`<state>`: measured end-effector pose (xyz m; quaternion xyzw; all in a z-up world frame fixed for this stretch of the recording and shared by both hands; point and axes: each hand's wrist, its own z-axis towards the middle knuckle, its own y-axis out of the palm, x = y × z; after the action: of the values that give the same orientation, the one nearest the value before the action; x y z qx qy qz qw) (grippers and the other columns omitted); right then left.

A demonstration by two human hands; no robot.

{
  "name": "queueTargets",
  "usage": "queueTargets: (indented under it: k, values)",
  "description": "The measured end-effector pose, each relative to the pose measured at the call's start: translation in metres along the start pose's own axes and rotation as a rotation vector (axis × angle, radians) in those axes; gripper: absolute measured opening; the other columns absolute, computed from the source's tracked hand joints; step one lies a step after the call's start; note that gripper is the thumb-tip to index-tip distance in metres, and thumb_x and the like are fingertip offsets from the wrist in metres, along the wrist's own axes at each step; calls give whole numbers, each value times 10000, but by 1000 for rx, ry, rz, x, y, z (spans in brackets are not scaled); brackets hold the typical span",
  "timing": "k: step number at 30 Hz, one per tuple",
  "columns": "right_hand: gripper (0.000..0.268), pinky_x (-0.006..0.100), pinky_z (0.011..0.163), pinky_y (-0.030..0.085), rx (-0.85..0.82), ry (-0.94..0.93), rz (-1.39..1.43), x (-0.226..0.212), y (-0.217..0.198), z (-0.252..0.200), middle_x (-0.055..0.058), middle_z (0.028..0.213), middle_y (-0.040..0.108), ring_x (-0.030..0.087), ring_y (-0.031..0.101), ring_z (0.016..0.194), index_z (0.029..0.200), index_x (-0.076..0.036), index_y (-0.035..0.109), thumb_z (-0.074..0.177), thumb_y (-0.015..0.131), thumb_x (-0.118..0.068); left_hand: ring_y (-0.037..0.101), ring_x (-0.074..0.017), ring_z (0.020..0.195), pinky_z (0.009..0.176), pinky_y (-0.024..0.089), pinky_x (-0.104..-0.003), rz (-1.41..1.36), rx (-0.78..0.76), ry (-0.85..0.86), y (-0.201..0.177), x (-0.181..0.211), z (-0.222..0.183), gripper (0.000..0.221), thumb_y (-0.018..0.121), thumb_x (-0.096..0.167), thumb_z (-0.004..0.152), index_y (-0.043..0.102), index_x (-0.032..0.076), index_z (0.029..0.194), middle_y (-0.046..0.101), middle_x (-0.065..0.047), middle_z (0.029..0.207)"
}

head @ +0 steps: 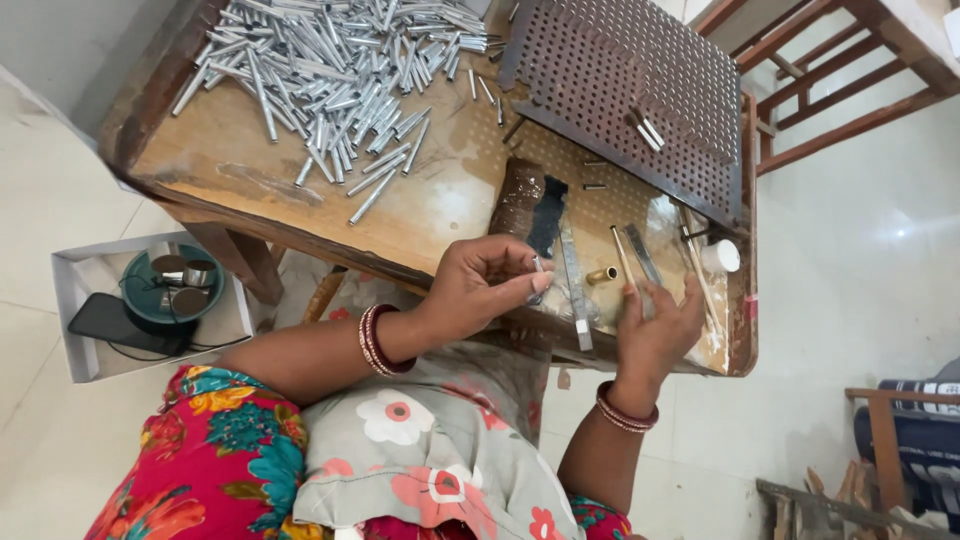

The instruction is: The recorder is inspecting and cleaning small metal pins or cylinders at a workbench.

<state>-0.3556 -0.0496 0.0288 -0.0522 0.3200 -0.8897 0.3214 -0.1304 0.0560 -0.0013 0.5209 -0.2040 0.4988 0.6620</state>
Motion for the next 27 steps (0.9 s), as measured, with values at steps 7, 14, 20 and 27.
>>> queueTargets:
  k: [7, 14, 20, 27]
  values:
    - [132, 317, 822, 577, -38, 180, 369, -35, -21, -30, 190, 1244, 722, 242, 706, 904, 1099, 27, 675, 1029, 723, -74, 680, -42, 826, 740, 551, -215, -178, 150, -80, -12, 4, 18, 139, 752, 119, 963, 714, 9, 1039, 749, -10, 917]
    - [128, 333, 805, 584, 12, -10, 372, -74, -38, -39, 153, 944, 746, 263, 739, 862, 1009, 13, 732, 947, 821, -53, 677, -39, 827, 728, 536, -204, -161, 129, -99, -10, 2, 12, 192, 740, 173, 978, 699, -1, 1048, 738, -8, 918]
    - [113, 340, 808, 591, 8, -32, 331, -79, -38, -40, 153, 951, 749, 264, 747, 870, 1007, 15, 743, 948, 819, -44, 646, -14, 815, 729, 518, -184, -139, 94, -72, -7, 5, 6, 169, 740, 149, 988, 690, -10, 1013, 728, 7, 890]
    - [135, 301, 667, 561, -61, 192, 460, -33, -16, -39, 121, 883, 757, 168, 711, 745, 1020, 8, 755, 927, 826, -60, 546, 40, 739, 632, 423, -153, -23, 106, 3, -7, 6, 8, 124, 738, 111, 994, 695, -4, 984, 654, 65, 830]
